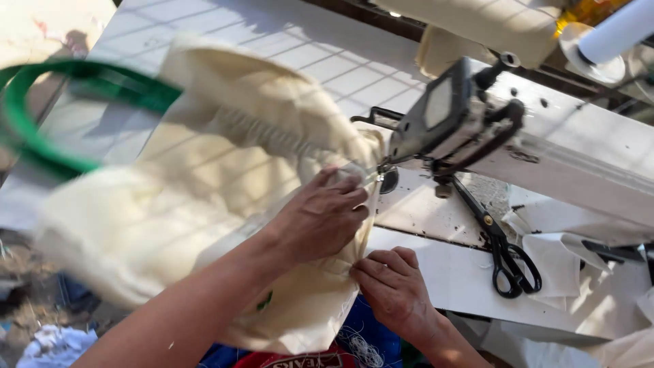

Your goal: The person is sewing a fabric bag using an industrial sewing machine and then trimming excess threads with scissors.

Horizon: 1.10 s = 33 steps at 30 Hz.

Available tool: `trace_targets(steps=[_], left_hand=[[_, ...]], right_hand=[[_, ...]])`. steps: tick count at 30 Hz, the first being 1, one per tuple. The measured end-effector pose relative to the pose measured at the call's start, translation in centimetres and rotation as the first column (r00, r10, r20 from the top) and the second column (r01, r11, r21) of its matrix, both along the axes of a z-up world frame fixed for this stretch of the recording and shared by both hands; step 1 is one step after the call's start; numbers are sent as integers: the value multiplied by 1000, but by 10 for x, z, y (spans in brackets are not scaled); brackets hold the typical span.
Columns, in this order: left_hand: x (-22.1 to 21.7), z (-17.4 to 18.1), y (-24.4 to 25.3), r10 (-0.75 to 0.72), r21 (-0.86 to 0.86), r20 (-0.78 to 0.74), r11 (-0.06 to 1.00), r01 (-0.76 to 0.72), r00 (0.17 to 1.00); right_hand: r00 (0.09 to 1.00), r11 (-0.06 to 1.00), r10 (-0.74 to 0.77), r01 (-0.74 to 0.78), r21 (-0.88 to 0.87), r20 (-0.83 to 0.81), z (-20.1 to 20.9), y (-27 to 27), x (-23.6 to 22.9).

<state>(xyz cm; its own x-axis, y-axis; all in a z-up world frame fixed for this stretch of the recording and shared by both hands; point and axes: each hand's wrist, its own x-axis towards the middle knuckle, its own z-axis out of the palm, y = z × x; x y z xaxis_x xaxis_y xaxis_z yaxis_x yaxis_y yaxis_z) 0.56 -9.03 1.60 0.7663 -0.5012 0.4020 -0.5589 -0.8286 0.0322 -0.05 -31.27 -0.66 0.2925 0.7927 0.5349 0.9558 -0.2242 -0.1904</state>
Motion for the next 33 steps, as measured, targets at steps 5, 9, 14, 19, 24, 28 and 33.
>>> trace_targets(steps=[5,9,14,19,24,28,33], left_hand=[[28,2,-3,-85,-62,-115,995,78,990],[47,3,-5,-86,42,-81,995,90,993],[57,9,1,-47,256,-204,961,100,978],[57,17,11,-183,244,-123,947,208,975],[56,15,13,-274,155,-91,946,286,957],[54,8,7,-174,152,-14,973,174,985],[44,21,1,-259,250,-294,908,335,920]], right_hand=[[997,995,53,-48,91,-51,14,-11,0],[996,997,70,-68,29,-57,20,-18,5],[989,994,99,-95,45,-108,20,-17,6],[995,996,93,-94,-3,-45,25,-19,7],[990,991,123,-126,-37,-72,29,-17,8],[987,989,136,-141,-55,-87,27,-17,8],[989,989,128,-133,-57,-76,34,-15,10]])
